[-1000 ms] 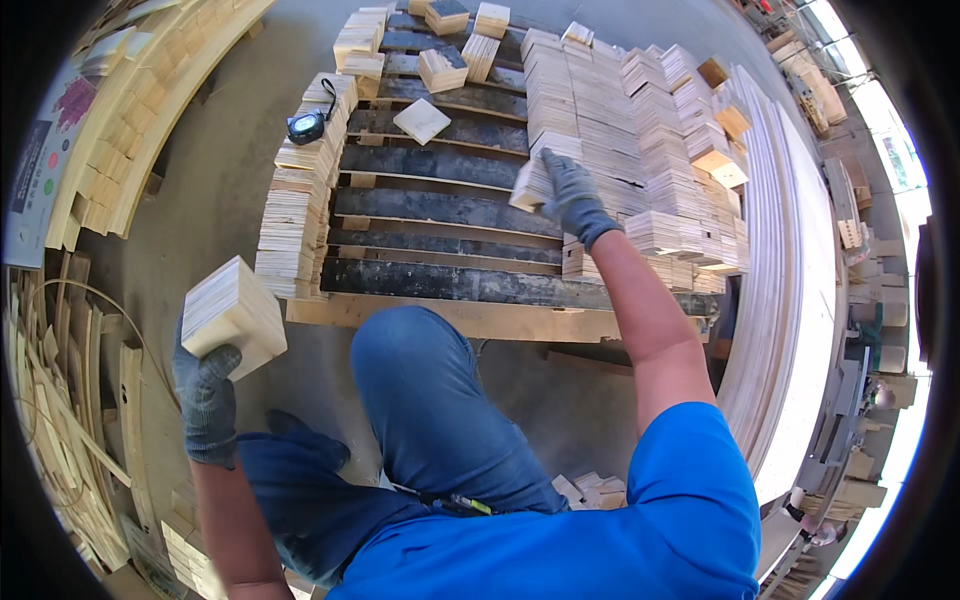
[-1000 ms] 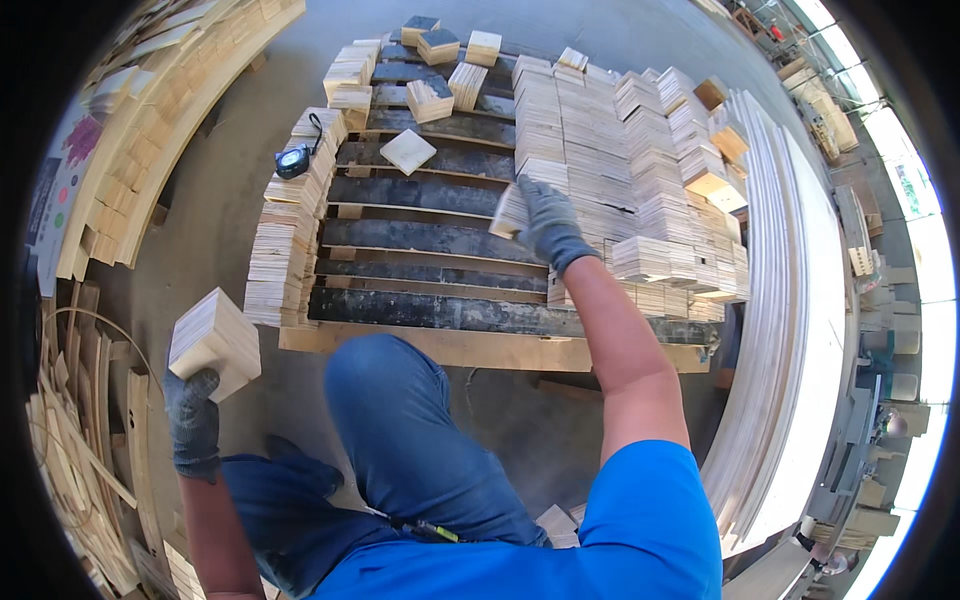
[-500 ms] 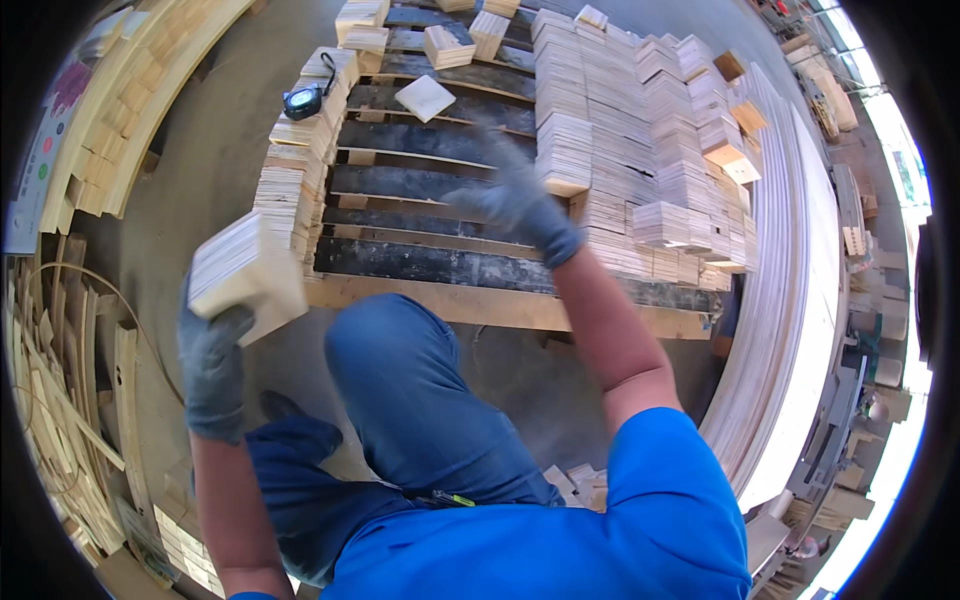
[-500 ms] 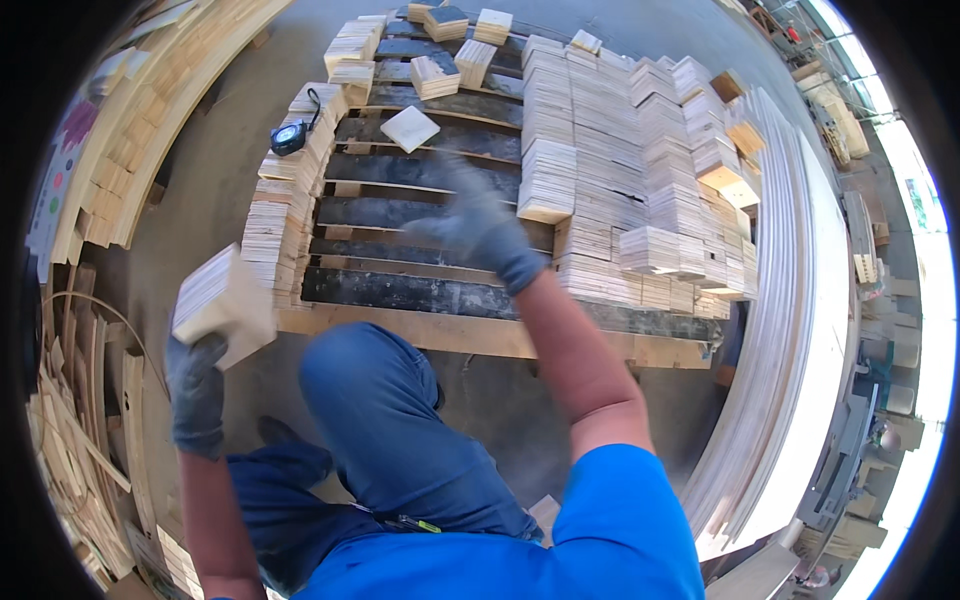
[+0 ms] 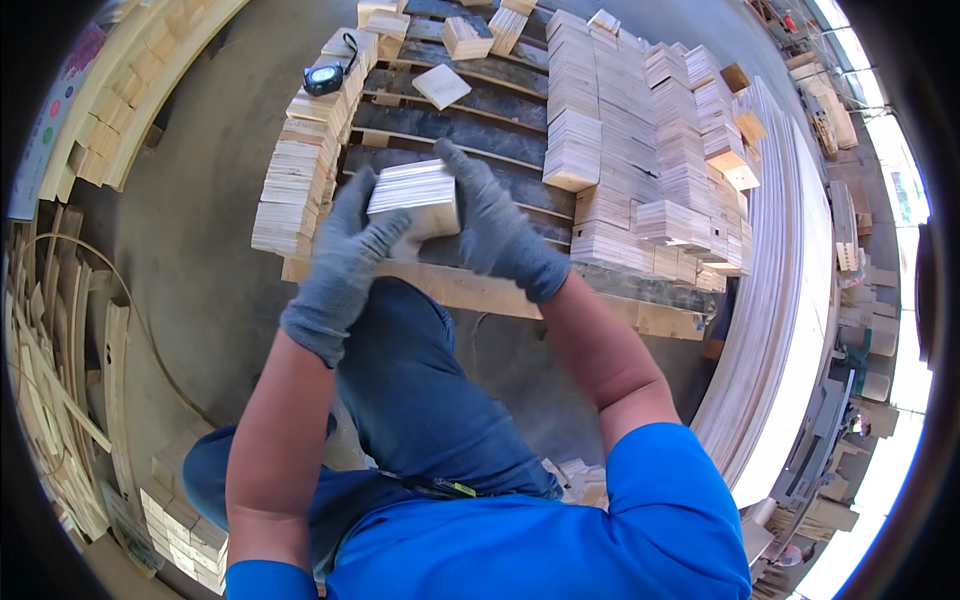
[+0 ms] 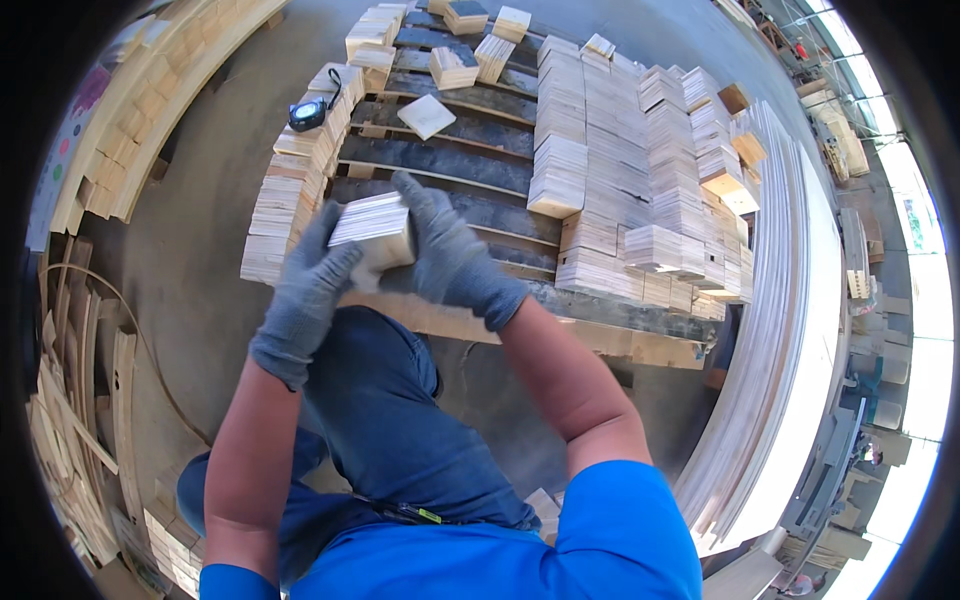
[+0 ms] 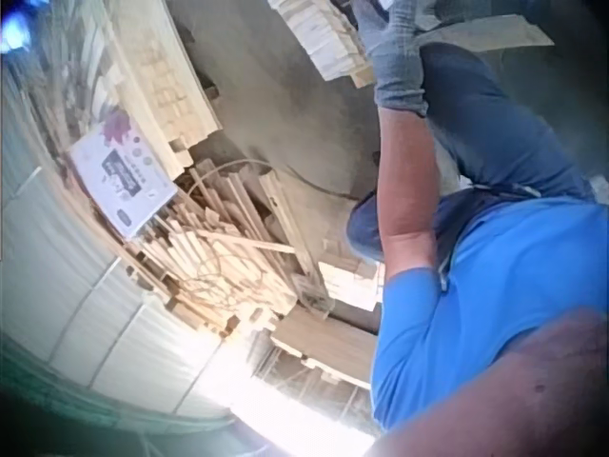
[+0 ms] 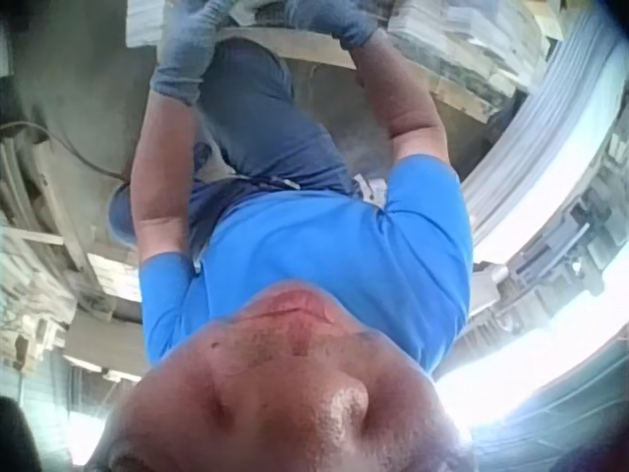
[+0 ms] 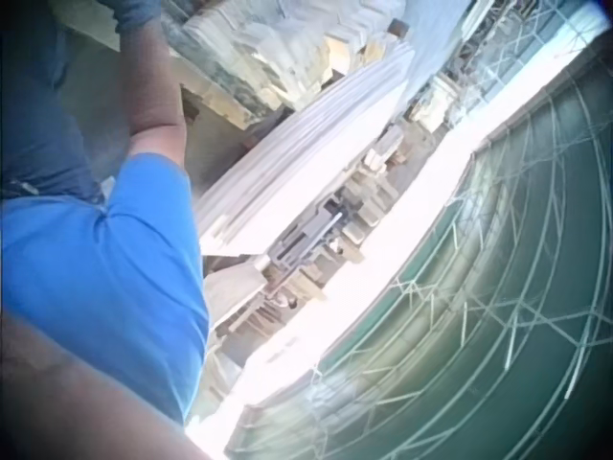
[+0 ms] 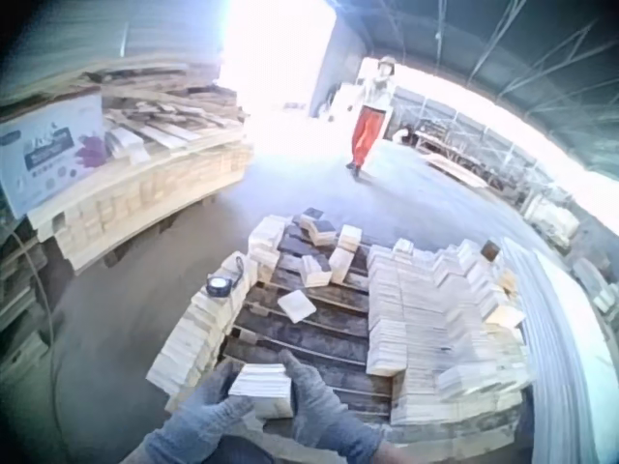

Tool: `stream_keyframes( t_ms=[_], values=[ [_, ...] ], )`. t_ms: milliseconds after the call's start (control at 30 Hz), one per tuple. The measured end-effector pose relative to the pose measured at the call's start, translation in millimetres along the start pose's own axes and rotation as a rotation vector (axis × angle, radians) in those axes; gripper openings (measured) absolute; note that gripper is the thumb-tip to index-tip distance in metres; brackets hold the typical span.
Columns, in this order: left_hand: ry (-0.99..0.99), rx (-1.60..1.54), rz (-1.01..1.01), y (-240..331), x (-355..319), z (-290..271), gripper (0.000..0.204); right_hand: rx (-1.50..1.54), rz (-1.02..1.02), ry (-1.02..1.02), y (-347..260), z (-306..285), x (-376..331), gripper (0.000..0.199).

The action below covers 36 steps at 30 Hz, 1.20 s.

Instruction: The person stacks small rectangular wood blocks onto a wooden pallet in a workshop. They pick up blocks from the floor and a plastic bag, then place them in neat rows on the pallet, occasionally adjusting the stack.

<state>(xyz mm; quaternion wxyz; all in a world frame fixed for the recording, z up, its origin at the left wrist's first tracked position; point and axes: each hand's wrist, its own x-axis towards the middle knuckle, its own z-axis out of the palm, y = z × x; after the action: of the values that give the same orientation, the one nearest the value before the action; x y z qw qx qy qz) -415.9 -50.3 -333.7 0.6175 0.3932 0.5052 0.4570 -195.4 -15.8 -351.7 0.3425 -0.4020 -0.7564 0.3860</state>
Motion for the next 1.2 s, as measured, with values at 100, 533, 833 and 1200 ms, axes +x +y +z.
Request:
stream_keyframes(
  t_ms=[100, 533, 833, 1200],
  values=[
    [0.123, 0.004, 0.100, 38.4, -18.2, -33.4, 0.058, -0.648, 0.151, -0.094, 46.7, -38.0, 0.2, 0.116],
    [0.741, -0.026, 0.043, -14.3, -253.8, -267.2, 0.044, -1.207, 0.235, 0.011, 268.8, -202.5, -131.2, 0.064],
    [1.753, 0.225, -0.051, -46.7, -582.1, -342.5, 0.070, -1.264, 0.354, -0.263, 157.8, -108.9, -47.8, 0.113],
    [2.053, 0.113, -0.317, -162.1, -593.6, -402.5, 0.106, -0.508, -0.221, -0.353, -80.3, 184.5, 218.9, 0.083]
  ],
)
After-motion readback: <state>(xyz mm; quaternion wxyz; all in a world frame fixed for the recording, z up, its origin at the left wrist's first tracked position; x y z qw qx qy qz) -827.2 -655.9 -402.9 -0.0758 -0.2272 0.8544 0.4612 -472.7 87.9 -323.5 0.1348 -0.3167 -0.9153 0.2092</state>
